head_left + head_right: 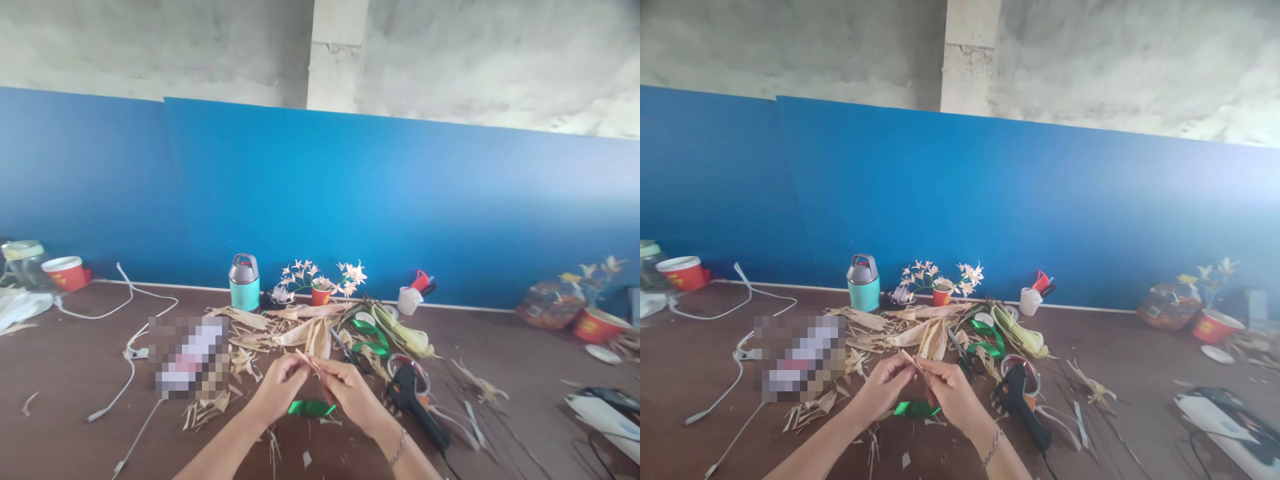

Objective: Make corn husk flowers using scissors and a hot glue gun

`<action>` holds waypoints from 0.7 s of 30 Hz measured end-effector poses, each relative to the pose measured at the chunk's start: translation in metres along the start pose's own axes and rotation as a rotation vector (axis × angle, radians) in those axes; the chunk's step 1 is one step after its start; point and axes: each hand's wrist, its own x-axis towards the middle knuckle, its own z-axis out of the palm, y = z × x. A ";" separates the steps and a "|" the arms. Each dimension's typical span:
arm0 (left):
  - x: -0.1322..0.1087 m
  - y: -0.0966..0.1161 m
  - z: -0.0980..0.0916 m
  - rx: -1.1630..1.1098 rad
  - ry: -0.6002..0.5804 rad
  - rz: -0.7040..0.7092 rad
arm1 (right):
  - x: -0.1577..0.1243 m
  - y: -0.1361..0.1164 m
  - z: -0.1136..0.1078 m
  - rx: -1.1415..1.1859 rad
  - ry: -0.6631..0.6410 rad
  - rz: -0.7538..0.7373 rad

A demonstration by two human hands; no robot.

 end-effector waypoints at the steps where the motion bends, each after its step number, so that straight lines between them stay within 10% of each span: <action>1: -0.001 0.001 0.001 0.009 0.011 0.006 | 0.000 0.001 0.000 -0.004 0.003 0.001; 13: -0.005 -0.005 0.016 -0.145 0.236 -0.041 | -0.003 0.005 0.012 -0.442 0.097 -0.308; 21: -0.007 0.003 0.017 -0.190 0.310 -0.074 | -0.007 -0.001 0.022 -0.852 0.142 -0.226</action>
